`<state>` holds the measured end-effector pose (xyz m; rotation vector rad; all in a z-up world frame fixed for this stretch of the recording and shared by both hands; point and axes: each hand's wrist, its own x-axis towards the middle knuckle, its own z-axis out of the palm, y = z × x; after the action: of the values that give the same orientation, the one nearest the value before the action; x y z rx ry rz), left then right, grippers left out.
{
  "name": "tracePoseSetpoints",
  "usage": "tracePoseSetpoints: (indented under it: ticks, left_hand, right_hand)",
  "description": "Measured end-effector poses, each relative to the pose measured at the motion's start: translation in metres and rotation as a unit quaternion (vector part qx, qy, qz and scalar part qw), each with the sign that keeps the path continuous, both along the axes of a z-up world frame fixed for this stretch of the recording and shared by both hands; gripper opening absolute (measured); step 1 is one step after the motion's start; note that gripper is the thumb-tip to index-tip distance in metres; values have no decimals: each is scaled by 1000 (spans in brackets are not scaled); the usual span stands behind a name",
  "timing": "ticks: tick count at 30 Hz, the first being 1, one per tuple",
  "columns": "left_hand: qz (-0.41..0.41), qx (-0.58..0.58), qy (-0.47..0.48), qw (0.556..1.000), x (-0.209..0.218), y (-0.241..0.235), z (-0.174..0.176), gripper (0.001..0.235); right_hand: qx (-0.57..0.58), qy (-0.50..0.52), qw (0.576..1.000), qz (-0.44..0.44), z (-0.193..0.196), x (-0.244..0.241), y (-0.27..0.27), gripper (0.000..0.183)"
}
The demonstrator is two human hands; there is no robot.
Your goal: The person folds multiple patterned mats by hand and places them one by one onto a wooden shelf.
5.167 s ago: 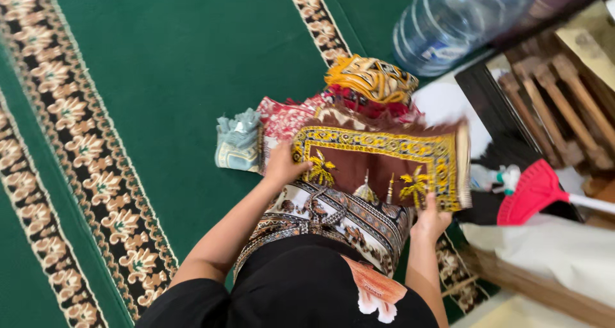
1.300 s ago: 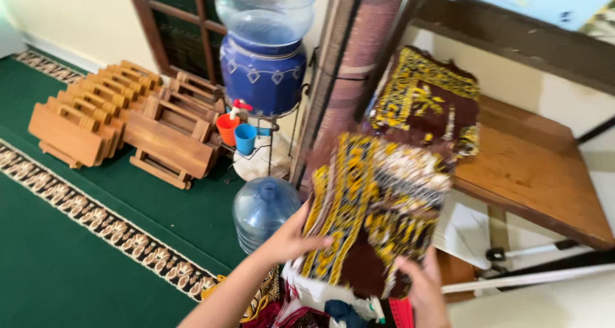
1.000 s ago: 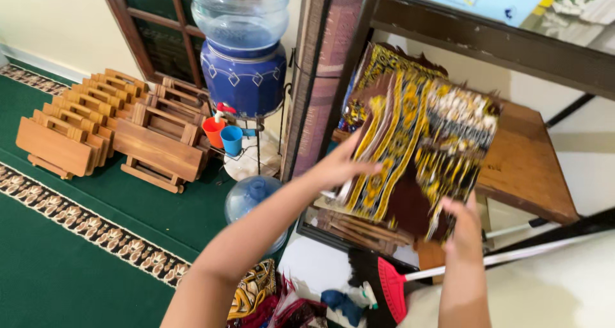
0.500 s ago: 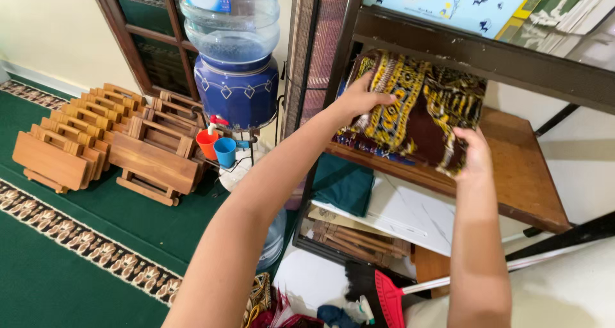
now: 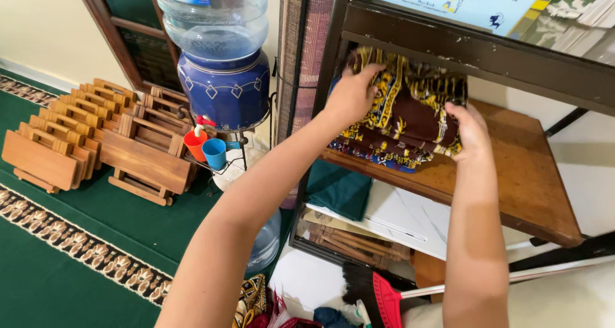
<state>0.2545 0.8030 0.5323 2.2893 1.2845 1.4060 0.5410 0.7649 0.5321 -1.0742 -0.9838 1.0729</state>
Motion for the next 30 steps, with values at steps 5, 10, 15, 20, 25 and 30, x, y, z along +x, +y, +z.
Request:
tracePoseSetpoints:
  ticks: [5,10,15,20,25,30]
  left_hand:
    - [114,-117,168,972,3,27,-9,56]
    - [117,-160,209,958,6,25,-16,48]
    - [110,11,320,941,7,-50,10,84]
    - [-43,151,340,927,-6,-52,9,75]
    - [-16,230,327,916,-1,-31,2,33]
    - [25,242,292,925,-9,-23,-23,34]
  right_hand:
    - [-33,49,998,33,-25,-16,25,43]
    - [-8,10,1000,-9,-24,-25,14,47]
    - [77,-214,966,-124,8,-46,-27,63]
    - [206,-562,801,25,18,-64,-52,46]
    - [169,-579,797,29,8,-63,-52,48]
    - [173,-632,755,-1,-1,-74,-53,51]
